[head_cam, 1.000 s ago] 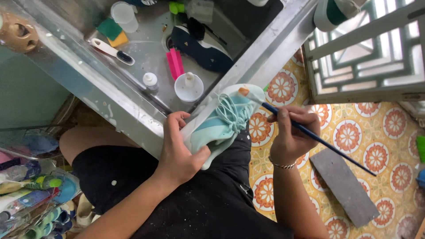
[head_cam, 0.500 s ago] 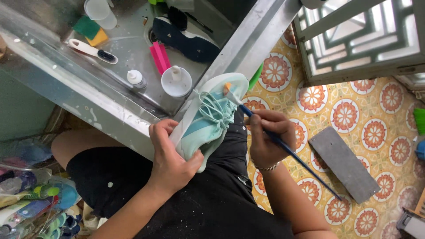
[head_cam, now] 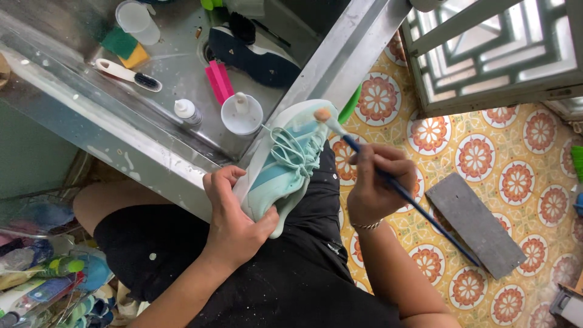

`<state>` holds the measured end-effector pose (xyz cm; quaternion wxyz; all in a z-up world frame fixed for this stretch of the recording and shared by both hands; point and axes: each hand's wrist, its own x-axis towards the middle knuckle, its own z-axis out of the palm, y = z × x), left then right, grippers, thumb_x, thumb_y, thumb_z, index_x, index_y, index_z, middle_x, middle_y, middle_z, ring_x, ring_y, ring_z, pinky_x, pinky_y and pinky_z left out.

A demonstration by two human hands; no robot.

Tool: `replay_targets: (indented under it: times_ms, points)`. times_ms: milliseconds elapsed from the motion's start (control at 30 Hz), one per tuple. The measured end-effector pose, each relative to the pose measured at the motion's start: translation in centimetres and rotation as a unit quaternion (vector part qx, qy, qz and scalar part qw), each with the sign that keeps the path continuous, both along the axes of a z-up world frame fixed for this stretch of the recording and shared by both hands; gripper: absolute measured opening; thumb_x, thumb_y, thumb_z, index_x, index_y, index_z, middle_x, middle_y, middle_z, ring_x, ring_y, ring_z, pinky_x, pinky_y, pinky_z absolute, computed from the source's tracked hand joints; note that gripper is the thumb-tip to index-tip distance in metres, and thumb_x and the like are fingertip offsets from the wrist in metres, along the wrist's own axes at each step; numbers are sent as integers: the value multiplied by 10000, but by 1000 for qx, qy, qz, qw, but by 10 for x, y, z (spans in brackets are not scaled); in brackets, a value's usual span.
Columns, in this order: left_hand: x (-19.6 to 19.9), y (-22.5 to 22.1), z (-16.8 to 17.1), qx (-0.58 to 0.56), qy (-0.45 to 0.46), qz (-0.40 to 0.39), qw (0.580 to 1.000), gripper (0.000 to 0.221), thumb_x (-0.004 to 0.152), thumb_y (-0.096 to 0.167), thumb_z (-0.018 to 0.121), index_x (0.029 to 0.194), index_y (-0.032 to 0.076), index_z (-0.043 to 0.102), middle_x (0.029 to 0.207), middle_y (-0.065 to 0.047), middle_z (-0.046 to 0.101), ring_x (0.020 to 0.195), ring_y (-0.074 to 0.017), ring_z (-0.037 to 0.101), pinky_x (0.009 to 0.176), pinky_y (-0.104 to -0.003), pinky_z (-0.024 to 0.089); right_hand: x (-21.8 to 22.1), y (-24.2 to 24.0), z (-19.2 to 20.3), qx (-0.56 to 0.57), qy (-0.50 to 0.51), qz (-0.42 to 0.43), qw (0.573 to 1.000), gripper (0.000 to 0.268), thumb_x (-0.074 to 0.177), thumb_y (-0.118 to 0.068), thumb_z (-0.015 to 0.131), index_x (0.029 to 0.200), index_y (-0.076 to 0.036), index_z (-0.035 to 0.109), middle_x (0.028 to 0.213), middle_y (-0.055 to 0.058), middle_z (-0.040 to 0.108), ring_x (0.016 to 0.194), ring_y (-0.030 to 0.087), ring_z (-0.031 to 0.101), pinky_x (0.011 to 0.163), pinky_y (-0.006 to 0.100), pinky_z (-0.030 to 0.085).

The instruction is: The person cleans a light green sneaker at a stainless steel sink. They scrub the shoe with a white sponge, brush it with a small brush, apply liquid from a bottle onto the upper, continue brushing, and place the cleaned sneaker on the sink edge with the other shoe.

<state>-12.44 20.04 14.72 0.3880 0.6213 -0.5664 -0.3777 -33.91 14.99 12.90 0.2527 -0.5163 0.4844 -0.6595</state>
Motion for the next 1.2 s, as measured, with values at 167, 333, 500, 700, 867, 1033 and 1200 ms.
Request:
replay_targets:
  times_ms: [167,333,500,700,867,1033,1200]
  points:
    - [-1,0,1,4,-1,-5,1000,737,706,109,777,1273,-22,326,1222,-204,343,1103,-332,428,1017,-454,412,2,1,-6,-11,40,50,998,247,995,141,636,1012,-29,458,1035,197,650,761,191,683,694,306,612]
    - [0,0,1,28,8,-15,999,734,702,116,771,1265,-27,322,1211,-204,328,1103,-329,422,996,-456,417,5,-2,5,-16,16,38,999,252,1011,142,634,1031,-31,450,1046,182,650,765,187,677,718,319,612]
    - [2,-1,-1,29,12,-19,999,717,712,118,766,1255,-32,323,1211,-198,330,1114,-324,419,1003,-454,423,2,-7,-2,10,19,59,998,274,991,146,646,1010,-37,443,1038,186,661,791,202,688,727,332,605]
    - [3,-1,-5,32,22,-11,999,701,721,126,761,1251,-32,330,1219,-192,332,1112,-319,426,1006,-451,421,-2,-6,-6,2,1,63,998,266,1006,151,643,1030,-33,452,1039,174,652,797,201,679,745,330,611]
    - [14,-7,-13,116,160,26,980,726,760,133,719,1367,8,340,1209,-160,479,1078,-229,542,943,-369,494,-36,-28,-11,-4,-63,-39,997,224,1077,116,640,1052,-34,475,986,171,645,776,210,669,719,329,589]
    - [20,-11,-24,216,332,46,917,616,834,115,639,1391,15,395,1212,-158,584,1052,-198,589,915,-345,509,-34,-33,-10,17,-124,-12,992,215,1059,90,640,1040,-42,471,993,157,652,786,205,666,684,325,585]
    - [22,-15,-18,263,343,75,899,601,825,134,626,1372,9,409,1278,-192,625,1097,-210,618,939,-354,517,-24,-18,-23,61,-107,30,992,210,1038,99,637,1037,-25,468,988,157,645,765,199,663,699,330,582]
